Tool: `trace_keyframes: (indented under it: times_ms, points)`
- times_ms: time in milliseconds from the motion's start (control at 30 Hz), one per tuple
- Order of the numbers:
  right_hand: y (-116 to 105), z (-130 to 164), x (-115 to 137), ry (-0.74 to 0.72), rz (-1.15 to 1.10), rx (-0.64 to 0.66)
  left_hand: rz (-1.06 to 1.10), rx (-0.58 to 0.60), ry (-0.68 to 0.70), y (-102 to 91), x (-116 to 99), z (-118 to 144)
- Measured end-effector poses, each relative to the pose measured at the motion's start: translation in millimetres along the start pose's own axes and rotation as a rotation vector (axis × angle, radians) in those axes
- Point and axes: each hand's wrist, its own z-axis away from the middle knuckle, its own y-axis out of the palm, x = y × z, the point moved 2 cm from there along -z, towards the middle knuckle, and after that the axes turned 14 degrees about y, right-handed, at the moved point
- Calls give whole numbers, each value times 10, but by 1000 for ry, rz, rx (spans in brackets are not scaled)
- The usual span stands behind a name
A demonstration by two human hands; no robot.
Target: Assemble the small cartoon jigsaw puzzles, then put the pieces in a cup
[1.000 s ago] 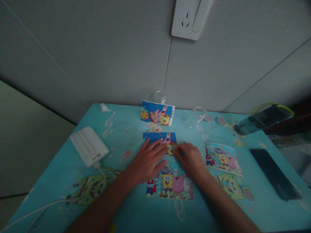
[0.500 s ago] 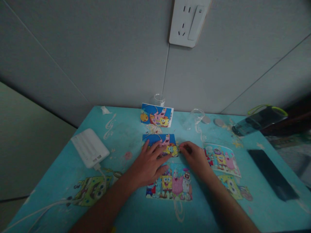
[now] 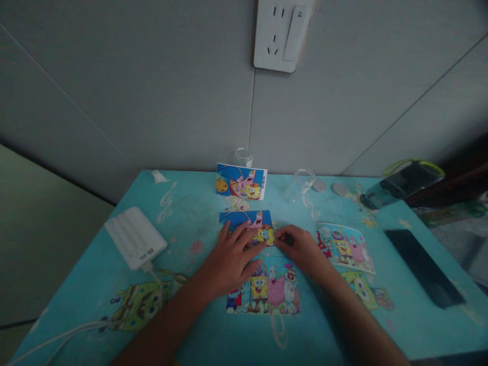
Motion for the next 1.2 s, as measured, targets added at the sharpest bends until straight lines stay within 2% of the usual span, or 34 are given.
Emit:
trace_keyframes:
  times_ms: [133,367,867,1100,1200]
  points:
    - [10,-3,-5,10,-15,15,5,-33,-17,5,-15,-13]
    - [-90,-55,-69,5,81,-105,-11,-11,-6,8,-20,-23]
    - [-98,-37,-89,11,32,-55,32,-33,9,-16,27,15]
    - [-155,-14,-80,-36,82,17,63,-26,8,-23,45,23]
    - [-163,-35,-88,2,19,37,71,-36,-7,-13,49,19]
